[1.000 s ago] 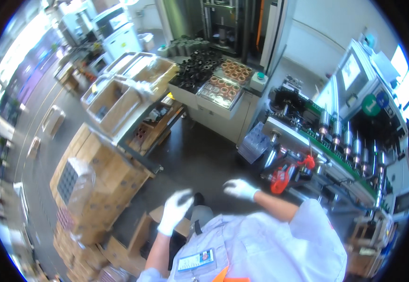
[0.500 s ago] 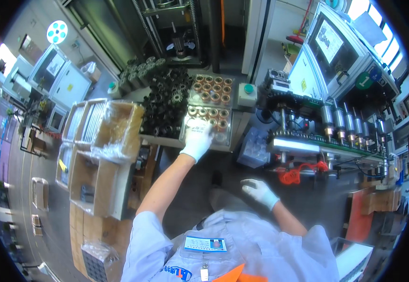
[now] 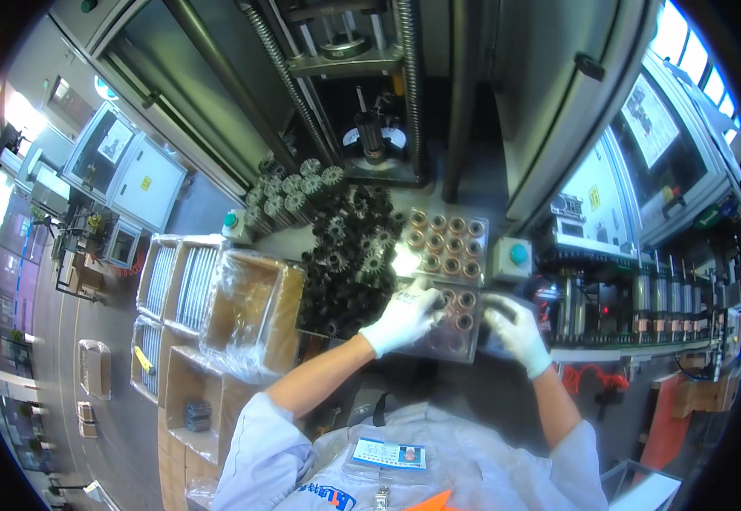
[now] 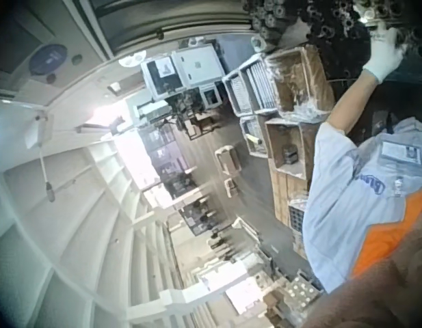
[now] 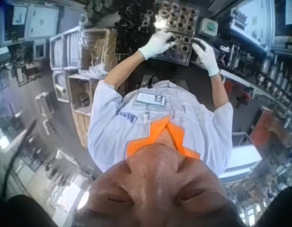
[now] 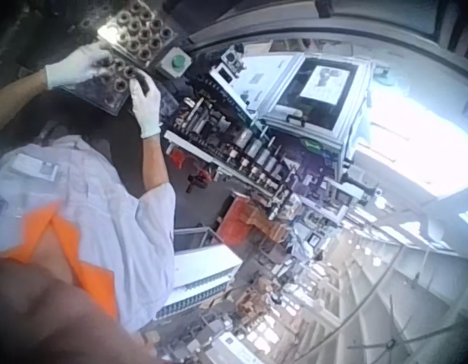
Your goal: The person places metal components into a pressing machine, operates the machine to assemble them, and then organizes the assembled motor rotors into a foam storage container.
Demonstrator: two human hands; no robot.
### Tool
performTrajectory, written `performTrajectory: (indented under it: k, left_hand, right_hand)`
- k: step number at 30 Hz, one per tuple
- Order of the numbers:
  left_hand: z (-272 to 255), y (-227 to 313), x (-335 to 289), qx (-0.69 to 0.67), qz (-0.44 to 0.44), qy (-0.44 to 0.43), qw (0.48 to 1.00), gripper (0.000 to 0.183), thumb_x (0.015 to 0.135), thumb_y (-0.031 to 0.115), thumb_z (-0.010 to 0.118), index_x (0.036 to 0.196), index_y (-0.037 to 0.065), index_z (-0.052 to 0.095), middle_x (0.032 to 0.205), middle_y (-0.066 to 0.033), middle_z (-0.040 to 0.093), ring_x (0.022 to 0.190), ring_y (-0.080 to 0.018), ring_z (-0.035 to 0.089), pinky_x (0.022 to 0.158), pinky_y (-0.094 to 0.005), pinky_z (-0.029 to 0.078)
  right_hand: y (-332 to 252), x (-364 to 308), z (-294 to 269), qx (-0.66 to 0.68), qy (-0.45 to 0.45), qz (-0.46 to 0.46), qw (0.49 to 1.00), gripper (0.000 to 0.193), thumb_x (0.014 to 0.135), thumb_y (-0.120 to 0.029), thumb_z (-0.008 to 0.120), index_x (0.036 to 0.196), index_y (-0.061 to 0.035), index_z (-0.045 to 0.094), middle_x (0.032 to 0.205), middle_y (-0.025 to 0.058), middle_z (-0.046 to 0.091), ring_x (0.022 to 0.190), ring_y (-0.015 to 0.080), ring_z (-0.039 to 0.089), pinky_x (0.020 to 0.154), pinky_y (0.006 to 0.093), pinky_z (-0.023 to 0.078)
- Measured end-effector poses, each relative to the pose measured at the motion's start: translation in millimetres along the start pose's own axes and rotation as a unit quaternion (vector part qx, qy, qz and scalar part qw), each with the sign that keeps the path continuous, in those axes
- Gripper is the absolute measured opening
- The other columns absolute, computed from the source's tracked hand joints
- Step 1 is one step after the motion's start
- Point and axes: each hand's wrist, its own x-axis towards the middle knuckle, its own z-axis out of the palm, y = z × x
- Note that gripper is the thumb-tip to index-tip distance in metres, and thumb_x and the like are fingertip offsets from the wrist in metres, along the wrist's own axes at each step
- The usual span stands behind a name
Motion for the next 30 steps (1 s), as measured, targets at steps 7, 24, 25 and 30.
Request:
performTrajectory:
  k: [7, 24, 25, 30]
  left_hand:
    - [-112, -60, -40, -0.598, -0.224, 0.034, 0.769, 0.037, 0.095, 0.025, 0.073, 0.114, -0.005, 0.064, 0.11, -0.0108, 0.069, 0.101, -0.0208, 0.068, 0.098, -0.0399, 0.056]
    - [-199, -175, -11, -0.146, -0.078, 0.255, 0.953, 0.012, 0.09, 0.012, 0.073, 0.096, 0.003, 0.068, 0.091, -0.0056, 0.06, 0.083, -0.0147, 0.058, 0.075, -0.0302, 0.047]
    - [-201, -172, 10, -0.108, -0.073, 0.256, 0.958, 0.011, 0.089, 0.011, 0.071, 0.095, 0.003, 0.067, 0.091, -0.0069, 0.056, 0.083, -0.0173, 0.057, 0.074, -0.0325, 0.047]
    - [-182, -180, 127, 0.128, 0.077, 0.266, 0.952, 0.013, 0.089, 0.016, 0.071, 0.095, 0.007, 0.065, 0.091, -0.0144, 0.057, 0.078, -0.0322, 0.06, 0.066, -0.0436, 0.049]
  right_hand:
    - [-46, 190, 97, -0.056, -0.041, -0.16, 0.985, 0.076, 0.091, -0.018, 0.071, 0.153, 0.0024, 0.032, 0.148, 0.0177, 0.048, 0.137, 0.023, 0.047, 0.113, 0.0352, 0.04]
    - [-134, 385, 170, -0.121, 0.227, -0.168, 0.952, 0.059, 0.08, -0.031, 0.081, 0.123, -0.0015, 0.053, 0.099, 0.0119, 0.069, 0.093, 0.0229, 0.067, 0.083, 0.036, 0.053]
    - [-142, 365, 165, -0.135, 0.169, -0.109, 0.97, 0.057, 0.081, -0.032, 0.08, 0.119, -0.0012, 0.053, 0.098, 0.0121, 0.069, 0.091, 0.0216, 0.066, 0.082, 0.0363, 0.053]
    - [-80, 216, 129, -0.265, 0.058, -0.087, 0.958, 0.079, 0.079, -0.045, 0.077, 0.136, -0.0004, 0.047, 0.117, 0.0271, 0.066, 0.111, 0.0399, 0.065, 0.095, 0.0452, 0.051]
